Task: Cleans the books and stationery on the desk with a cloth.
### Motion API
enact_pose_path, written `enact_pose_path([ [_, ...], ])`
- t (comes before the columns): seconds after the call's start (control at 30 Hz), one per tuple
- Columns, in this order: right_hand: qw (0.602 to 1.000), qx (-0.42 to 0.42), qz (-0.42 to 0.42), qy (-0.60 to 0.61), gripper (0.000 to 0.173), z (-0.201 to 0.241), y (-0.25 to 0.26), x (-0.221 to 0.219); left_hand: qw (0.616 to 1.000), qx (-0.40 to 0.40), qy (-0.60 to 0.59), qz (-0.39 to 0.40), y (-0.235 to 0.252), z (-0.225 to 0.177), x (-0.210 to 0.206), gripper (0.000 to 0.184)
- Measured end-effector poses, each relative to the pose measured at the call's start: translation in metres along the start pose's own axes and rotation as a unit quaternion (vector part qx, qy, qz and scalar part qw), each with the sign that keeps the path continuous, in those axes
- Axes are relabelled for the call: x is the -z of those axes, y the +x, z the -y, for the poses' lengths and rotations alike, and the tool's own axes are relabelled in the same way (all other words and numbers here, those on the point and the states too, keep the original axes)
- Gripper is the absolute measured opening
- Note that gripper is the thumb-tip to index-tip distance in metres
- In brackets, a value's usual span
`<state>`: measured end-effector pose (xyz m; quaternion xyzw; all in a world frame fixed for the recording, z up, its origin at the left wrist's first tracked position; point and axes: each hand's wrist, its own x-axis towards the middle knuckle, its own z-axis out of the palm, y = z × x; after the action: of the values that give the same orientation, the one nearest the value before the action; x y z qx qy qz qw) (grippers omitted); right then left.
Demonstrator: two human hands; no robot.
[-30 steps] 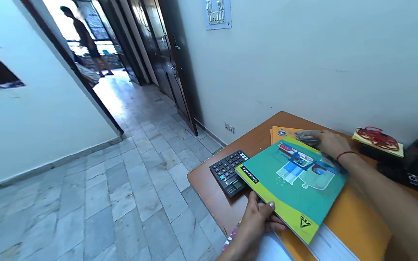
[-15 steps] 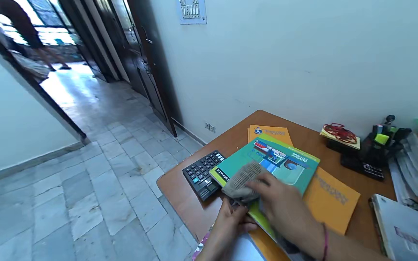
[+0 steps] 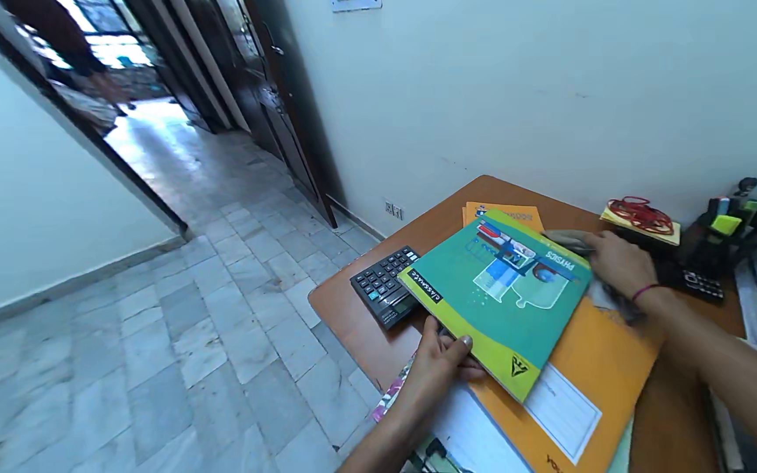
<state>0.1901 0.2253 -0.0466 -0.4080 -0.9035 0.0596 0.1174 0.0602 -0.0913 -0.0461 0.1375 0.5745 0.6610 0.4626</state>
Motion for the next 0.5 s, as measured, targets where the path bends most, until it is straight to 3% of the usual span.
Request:
enact_pose_path([
  [0.07, 0.999, -0.024, -0.032, 0.028, 0.039, -0.024, 0.001, 0.006, 1.000, -0.004, 0.000, 0.003, -0.001, 0.001, 0.001, 0.040],
  [0.17, 0.968, -0.054, -0.131, 0.205, 0.033, -0.041, -0.009, 0.030, 1.000, -0.018, 0.000, 0.009, -0.002, 0.001, -0.001, 0.040],
  [0.27, 0.918, -0.127, -0.122, 0.354, 0.033, -0.038, -0.031, 0.060, 1.000, -0.026, 0.000, 0.015, -0.004, 0.002, -0.001, 0.038],
  [0.3, 0.922, -0.095, -0.107, 0.359, 0.033, -0.048, -0.038, 0.063, 1.000, -0.025, -0.001, 0.018, -0.005, 0.002, 0.000, 0.038],
  [0.37, 0.927, 0.137, -0.151, 0.315, 0.036, -0.101, -0.035, 0.041, 0.999, -0.018, 0.000, 0.031, -0.007, 0.002, 0.002, 0.036],
  [0.4, 0.943, 0.027, -0.051, 0.327, 0.041, -0.085, -0.048, 0.067, 0.999, -0.015, 0.004, 0.039, -0.008, 0.003, 0.003, 0.036],
  [0.43, 0.927, -0.079, -0.010, 0.365, 0.044, -0.066, -0.055, 0.083, 0.999, -0.012, 0.008, 0.048, -0.010, 0.003, 0.004, 0.037],
  [0.5, 0.898, -0.143, -0.044, 0.413, 0.040, -0.045, -0.070, 0.090, 0.998, -0.009, 0.020, 0.060, -0.014, 0.006, 0.003, 0.042],
])
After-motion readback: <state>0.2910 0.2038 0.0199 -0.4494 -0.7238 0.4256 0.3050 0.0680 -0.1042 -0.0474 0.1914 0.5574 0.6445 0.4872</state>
